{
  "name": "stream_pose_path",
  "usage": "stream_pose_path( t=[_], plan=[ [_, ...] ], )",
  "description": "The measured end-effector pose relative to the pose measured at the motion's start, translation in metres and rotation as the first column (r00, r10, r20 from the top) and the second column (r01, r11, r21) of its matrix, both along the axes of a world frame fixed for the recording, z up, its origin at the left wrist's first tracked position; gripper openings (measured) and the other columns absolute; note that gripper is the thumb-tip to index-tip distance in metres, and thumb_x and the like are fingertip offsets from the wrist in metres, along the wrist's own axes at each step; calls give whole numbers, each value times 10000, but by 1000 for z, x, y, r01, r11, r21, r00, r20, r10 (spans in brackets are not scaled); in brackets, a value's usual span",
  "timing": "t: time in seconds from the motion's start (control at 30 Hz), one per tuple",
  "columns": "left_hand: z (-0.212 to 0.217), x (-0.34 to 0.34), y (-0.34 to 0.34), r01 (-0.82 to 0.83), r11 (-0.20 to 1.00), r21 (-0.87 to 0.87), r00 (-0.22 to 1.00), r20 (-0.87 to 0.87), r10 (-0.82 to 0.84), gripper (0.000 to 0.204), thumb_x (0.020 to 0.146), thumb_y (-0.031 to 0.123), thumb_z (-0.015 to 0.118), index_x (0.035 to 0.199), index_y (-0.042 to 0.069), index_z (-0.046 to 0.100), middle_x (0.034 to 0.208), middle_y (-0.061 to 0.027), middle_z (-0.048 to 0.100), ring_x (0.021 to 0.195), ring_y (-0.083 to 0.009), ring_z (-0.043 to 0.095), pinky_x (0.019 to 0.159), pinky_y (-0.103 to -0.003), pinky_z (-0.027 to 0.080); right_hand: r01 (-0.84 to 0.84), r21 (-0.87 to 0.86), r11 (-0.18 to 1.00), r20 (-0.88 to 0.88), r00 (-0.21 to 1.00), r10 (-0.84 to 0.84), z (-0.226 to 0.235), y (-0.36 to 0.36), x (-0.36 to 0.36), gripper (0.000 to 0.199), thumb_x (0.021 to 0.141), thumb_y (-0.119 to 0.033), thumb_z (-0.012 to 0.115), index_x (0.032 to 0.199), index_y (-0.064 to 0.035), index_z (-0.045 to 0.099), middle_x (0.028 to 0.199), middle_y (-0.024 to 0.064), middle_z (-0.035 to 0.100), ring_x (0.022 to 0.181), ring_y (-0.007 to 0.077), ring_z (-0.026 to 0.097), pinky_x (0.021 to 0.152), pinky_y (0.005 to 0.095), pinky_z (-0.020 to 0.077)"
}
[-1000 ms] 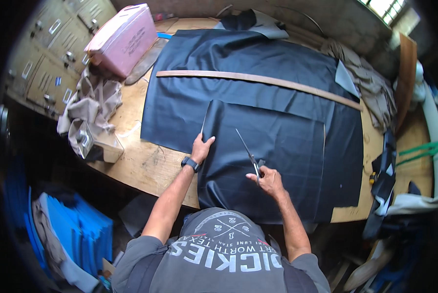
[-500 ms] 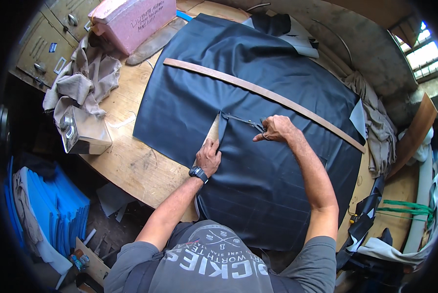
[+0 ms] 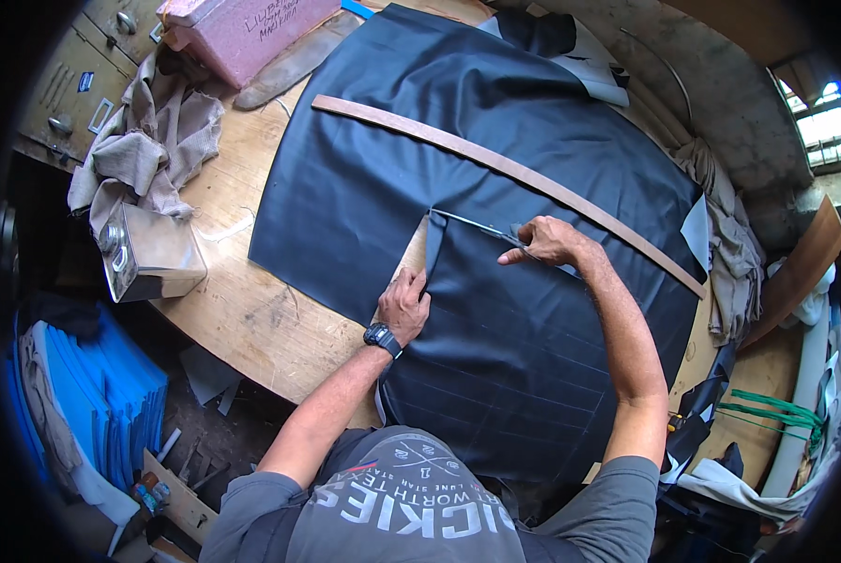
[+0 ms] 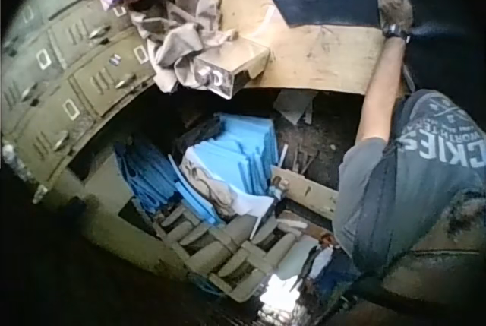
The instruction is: The recorder uses scissors to cut a specific rectangular piece from a larger sheet of black upholstery material, then uses a tape measure to check dimensions against a motorcycle-style seat.
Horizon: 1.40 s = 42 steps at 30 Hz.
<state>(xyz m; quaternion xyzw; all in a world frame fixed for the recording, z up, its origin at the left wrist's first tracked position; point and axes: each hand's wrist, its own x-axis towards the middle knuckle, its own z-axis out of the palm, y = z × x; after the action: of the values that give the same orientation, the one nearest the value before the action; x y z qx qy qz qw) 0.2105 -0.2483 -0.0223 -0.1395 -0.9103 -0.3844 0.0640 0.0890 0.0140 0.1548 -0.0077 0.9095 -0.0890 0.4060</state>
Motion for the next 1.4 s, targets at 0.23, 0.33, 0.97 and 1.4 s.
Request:
stream_pose_path(
  t=[0.23,0.33,0.97,1.4],
  plan=[
    [1,1,-2,-3,1000,-5,1000,-10,3,437,802,60,634,1237,68,591,997,-139,551,878,-327,628,759,-439,521,45,-17,999,35,998,-44,3,-10,-6,774,662,-780,753,748,-21,632,622,73,543,608,179,546,589,392,424],
    [2,2,-3,6,1000,30,1000,-11,-6,430,802,57,635,1229,68,591,998,-134,551,878,-326,626,758,-442,520,53,14,998,92,994,-54,5,-8,-6,756,666,-757,770,719,-20,612,599,59,515,571,166,511,565,389,402],
    [-2,5,-4,44,999,30,999,-21,-43,567,791,50,659,1345,118,556,987,-120,551,813,-336,632,712,-450,532,34,-93,995,44,999,-30,-20,-24,-21,791,665,-778,750,700,-2,602,579,73,504,593,194,541,588,427,427],
    [10,18,-36,12,991,135,974,221,-42,441,895,219,688,1213,-69,584,1108,-304,657,1014,-467,639,878,-468,522,688,-568,452,157,629,-761,-18,5,317,514,877,-515,736,761,-41,571,636,19,558,541,102,574,517,288,463]
  ],
)
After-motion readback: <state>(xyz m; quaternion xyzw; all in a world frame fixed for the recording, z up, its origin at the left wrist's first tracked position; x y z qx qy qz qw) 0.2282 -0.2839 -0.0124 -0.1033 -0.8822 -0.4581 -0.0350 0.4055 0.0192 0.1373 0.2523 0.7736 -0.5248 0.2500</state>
